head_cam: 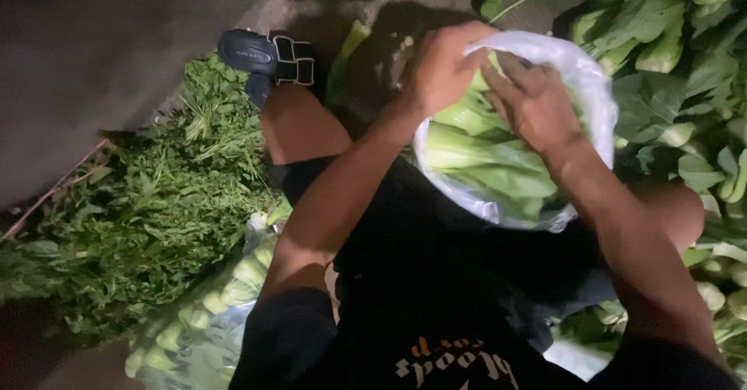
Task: The person sits on the floor and packs bok choy into a clear plastic bag. They repeatedly pick up bunches of bok choy from the surrounding pile and place them into the bag, adjusting the contents as needed.
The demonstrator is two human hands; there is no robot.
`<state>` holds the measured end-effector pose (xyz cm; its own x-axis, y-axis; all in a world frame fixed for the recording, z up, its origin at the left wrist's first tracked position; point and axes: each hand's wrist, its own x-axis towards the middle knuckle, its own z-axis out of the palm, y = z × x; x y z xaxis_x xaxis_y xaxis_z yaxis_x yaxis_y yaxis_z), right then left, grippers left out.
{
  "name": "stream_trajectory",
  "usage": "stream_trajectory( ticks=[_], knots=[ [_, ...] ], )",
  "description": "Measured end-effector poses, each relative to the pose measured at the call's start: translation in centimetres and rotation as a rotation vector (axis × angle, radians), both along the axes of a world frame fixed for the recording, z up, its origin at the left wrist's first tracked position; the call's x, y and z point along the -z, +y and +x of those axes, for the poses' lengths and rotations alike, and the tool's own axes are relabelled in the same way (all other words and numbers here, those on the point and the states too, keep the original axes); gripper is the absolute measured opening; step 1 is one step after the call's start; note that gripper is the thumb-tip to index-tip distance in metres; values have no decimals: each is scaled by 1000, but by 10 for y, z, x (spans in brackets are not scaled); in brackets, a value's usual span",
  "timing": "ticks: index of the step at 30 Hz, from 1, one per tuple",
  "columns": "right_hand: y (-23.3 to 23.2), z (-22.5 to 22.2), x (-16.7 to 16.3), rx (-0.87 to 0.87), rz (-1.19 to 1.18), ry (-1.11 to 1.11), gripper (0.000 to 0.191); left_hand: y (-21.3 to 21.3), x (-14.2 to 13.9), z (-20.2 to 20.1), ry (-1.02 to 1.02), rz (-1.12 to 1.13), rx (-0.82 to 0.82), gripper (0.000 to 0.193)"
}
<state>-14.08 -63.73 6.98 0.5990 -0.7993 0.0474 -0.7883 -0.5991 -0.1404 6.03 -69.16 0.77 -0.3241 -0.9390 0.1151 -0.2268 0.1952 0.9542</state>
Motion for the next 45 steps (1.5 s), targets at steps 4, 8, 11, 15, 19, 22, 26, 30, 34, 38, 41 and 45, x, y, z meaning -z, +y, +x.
stream_trajectory(
  ticks=[4,8,11,15,19,22,26,30,34,38,41,45],
  knots=[
    [-5,13,-25,118,276,-149,50,9,-11,9,-113,78,-29,27],
    [12,56,-27,221,275,-67,67,13,-19,-1,-109,194,-72,28],
    [27,75,-7,161,218,0,74,13,-17,-12,-3,260,-64,28],
    [53,63,-3,115,188,73,67,46,-21,4,83,103,-78,41],
    [89,58,-33,62,382,-24,56,130,-33,48,-173,108,-207,60],
    [107,71,-41,-37,253,-39,63,173,-29,55,-209,563,-210,43],
    [108,74,-19,-91,-38,-44,56,187,-30,52,-121,460,-337,39],
    [110,65,4,169,166,-278,62,184,-47,41,-23,651,-389,39],
    [121,66,6,98,92,-79,54,185,-61,29,-88,260,-337,38],
    [123,73,-4,155,194,-244,55,183,-56,31,148,643,-414,36],
    [114,74,-6,139,73,-294,50,185,-48,37,182,581,-433,36],
    [102,76,6,292,59,50,69,195,-45,38,252,665,-489,38]
  ],
)
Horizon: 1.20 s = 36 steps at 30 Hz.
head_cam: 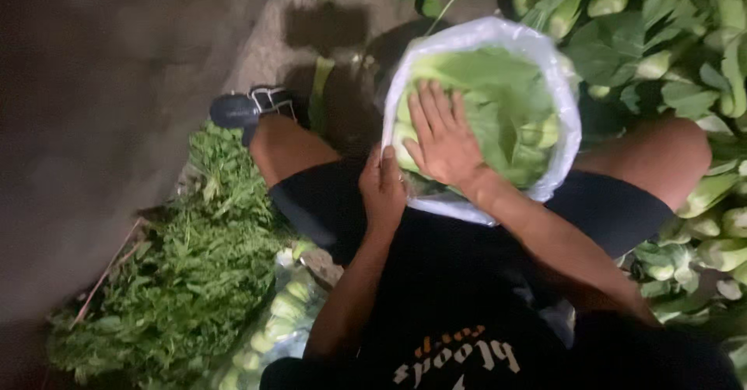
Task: The person sits on the floor and packs bok choy into a clear plastic bag. They repeatedly pick up bunches of bok choy from the surrounding pile and place them into the bag, adjusting the contents as needed.
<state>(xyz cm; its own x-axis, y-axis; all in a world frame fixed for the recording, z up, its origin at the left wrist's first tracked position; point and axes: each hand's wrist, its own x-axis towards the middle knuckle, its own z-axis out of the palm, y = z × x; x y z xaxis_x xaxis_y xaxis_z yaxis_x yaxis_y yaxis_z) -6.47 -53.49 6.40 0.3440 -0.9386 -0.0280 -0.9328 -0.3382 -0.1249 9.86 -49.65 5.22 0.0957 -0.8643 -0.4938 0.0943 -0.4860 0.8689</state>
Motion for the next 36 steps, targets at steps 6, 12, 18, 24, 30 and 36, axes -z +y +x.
stream_trajectory(
  ticks=[6,12,18,24,30,36],
  knots=[
    [3,-2,-12,-50,114,-193,71,-4,-5,12,-184,-73,171,38],
    [2,-68,-74,296,113,-44,51,-14,-34,25,-889,-498,465,49],
    [34,-162,-38,745,447,-597,47,-59,-60,-47,-1196,-729,1364,124],
    [51,-216,0,726,36,-988,12,-98,-23,-84,-1234,-590,1465,148],
    [78,-207,-16,699,54,-889,15,-72,-11,-85,-1302,-478,1544,143],
    [119,-331,-8,695,-144,-358,26,-65,-38,-60,-1009,-501,1503,142]
  ],
)
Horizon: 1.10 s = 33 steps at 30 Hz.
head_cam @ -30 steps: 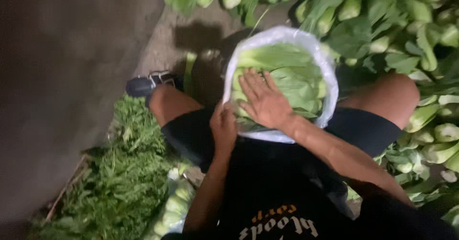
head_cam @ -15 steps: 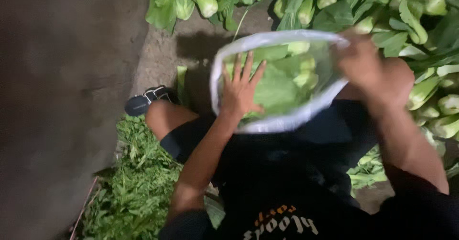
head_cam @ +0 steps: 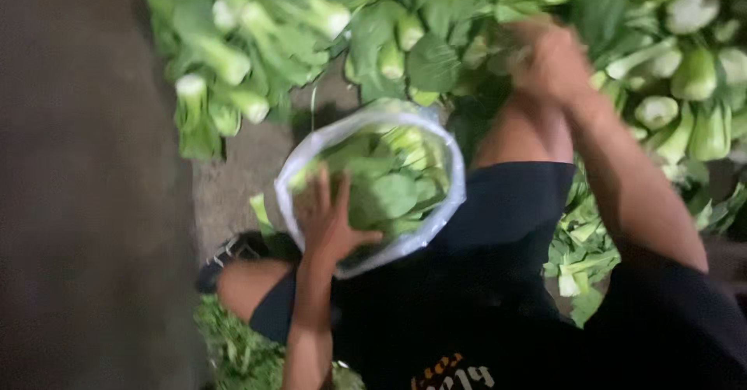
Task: The person sits on the floor and packs bok choy into a clear plastic bag. They repeatedly pick up bunches of bok choy from the surrounding pile and place them into the bag, adjusting the contents as needed.
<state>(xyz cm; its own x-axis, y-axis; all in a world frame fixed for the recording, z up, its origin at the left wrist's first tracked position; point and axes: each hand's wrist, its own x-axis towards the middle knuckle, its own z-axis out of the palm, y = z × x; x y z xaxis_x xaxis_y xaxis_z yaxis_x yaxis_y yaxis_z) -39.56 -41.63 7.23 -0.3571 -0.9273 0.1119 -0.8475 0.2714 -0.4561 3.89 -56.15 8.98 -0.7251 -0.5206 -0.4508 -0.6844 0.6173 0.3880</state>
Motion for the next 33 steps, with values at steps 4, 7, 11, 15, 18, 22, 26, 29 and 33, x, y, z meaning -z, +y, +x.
stream_trajectory(
  ticks=[4,7,11,15,18,22,26,29,33],
  knots=[
    [24,-74,23,348,488,52,51,31,-11,8,423,-38,-120,114],
    [37,-74,31,243,266,104,44,53,-22,-5,486,-74,-127,94],
    [51,-80,3,136,249,-332,44,67,-44,-21,516,-19,-235,82],
    [66,-148,-44,-7,672,-78,43,69,-57,-27,527,38,-259,72],
    [83,-191,-58,311,640,308,46,70,-60,-29,566,-36,-237,68],
    [90,-197,-36,398,648,393,54,73,-59,-38,630,-18,-270,65],
    [89,-170,-10,384,399,320,63,76,-59,-52,640,-82,-183,64],
    [98,-154,-21,413,239,257,55,74,-63,-62,658,-105,-131,59],
    [107,-117,-92,269,81,308,53,78,-72,-98,688,-57,-40,54]
  ],
)
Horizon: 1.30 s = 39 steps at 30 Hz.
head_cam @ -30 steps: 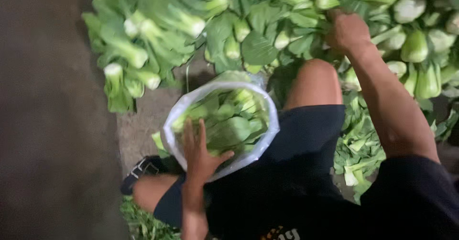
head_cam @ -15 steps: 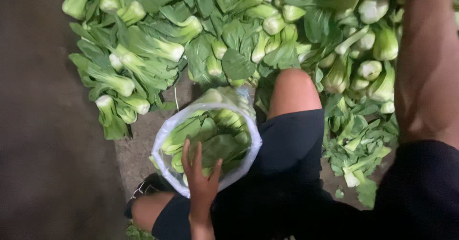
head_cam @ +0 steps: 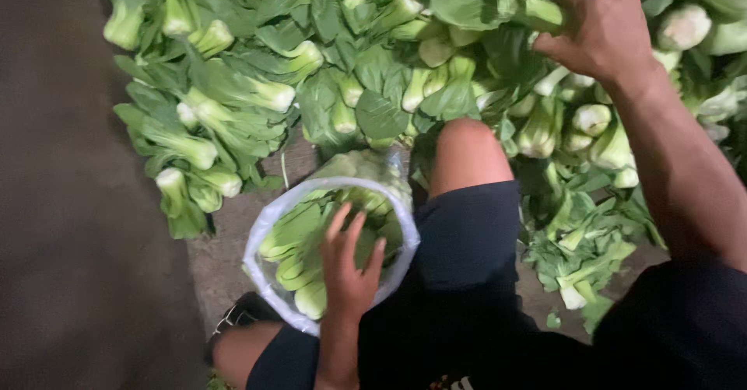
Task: The person sits on the floor and packs bok choy into a clear plastic bag. They repeatedly pick up bunches of bok choy from the surrounding pile and place them into the bag, adjusting the contents as needed.
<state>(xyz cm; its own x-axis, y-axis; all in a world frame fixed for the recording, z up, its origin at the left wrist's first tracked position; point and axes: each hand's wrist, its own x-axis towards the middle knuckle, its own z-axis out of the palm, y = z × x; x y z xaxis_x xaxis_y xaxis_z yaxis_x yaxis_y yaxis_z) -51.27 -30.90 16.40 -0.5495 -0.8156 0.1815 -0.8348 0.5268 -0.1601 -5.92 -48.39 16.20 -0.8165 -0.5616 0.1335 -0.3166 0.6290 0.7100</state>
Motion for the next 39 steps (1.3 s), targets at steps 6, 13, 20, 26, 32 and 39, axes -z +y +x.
stream_trajectory(
  ticks=[6,13,20,26,32,39],
  knots=[
    [-4,91,-78,-64,690,-458,51,40,-25,-108,129,-506,156,92],
    [53,98,13,-301,160,30,44,40,-24,-91,332,749,160,54],
    [82,90,94,-88,360,-244,42,39,-5,-39,397,716,152,38],
    [134,65,13,219,-233,-482,78,30,8,-23,482,1034,-54,43],
    [68,163,-95,282,-388,-783,99,45,-2,-66,407,556,173,40],
    [26,276,-35,-204,-542,-1263,76,79,-20,-61,410,889,178,64]
  ],
)
